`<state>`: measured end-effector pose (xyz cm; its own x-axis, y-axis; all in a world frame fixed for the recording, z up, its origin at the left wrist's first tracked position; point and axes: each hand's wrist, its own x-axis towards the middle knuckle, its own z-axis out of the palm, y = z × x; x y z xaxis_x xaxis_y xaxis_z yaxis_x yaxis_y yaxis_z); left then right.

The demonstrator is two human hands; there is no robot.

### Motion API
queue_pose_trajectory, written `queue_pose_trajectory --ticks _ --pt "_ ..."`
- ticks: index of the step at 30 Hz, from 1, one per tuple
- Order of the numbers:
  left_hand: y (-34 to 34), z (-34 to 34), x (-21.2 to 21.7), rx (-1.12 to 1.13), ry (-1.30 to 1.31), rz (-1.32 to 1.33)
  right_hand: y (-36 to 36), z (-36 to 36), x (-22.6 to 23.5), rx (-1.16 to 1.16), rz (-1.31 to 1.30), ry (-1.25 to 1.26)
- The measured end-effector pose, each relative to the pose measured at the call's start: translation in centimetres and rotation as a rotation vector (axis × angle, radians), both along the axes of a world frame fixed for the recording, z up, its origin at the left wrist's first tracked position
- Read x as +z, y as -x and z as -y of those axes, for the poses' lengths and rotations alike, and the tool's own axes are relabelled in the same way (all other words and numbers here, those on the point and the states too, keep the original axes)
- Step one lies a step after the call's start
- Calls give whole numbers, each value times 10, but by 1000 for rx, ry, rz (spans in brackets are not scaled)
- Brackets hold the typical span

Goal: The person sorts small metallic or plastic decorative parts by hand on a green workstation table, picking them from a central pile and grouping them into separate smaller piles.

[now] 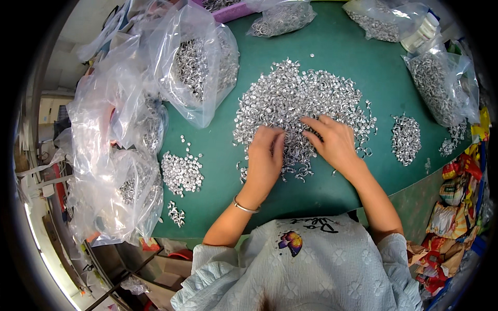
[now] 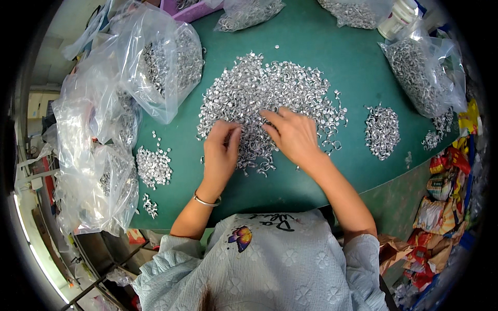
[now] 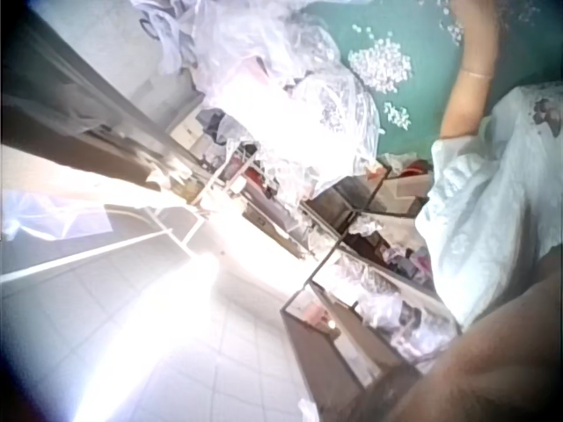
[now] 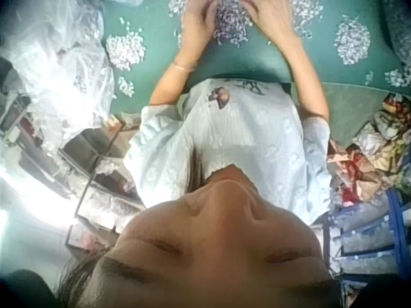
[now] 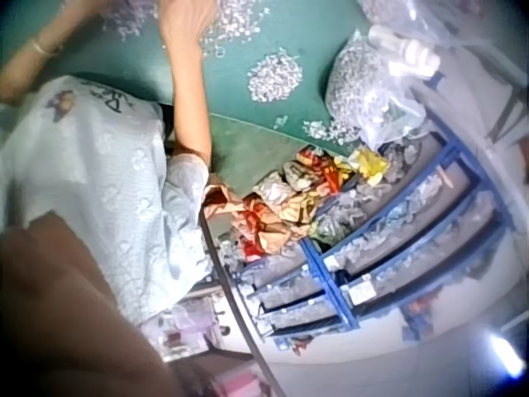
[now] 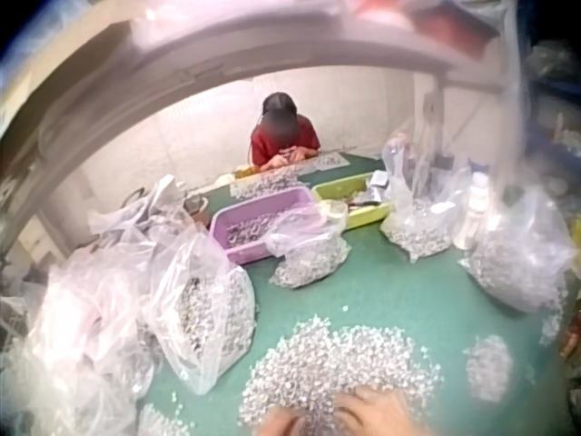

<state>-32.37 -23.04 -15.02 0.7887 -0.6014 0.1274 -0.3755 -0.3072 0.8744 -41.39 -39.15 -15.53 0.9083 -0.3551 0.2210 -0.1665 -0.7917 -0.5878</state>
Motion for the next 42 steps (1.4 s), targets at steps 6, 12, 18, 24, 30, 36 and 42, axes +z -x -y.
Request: queue_pose_trajectory --ticks 6,12,18,24,30,36,42 --pt "-13 -27 -1 -33 434 -1050 26 8 10 183 -132 21" --pt "-22 -45 -3 -43 696 -1395 17 20 29 39 -262 -182" --pt "-31 -13 -7 40 -210 142 -32 0 5 83 -42 128" --pt "-29 -4 -7 -104 -397 379 5 1 20 170 -225 154" --pt "-2 -29 0 -193 -391 341 25 31 20 211 -242 -69" --pt "0 -17 -5 -136 -378 405 -28 19 8 40 -133 157" --pt "17 -34 -1 -259 -393 388 -4 3 18 204 -313 187"
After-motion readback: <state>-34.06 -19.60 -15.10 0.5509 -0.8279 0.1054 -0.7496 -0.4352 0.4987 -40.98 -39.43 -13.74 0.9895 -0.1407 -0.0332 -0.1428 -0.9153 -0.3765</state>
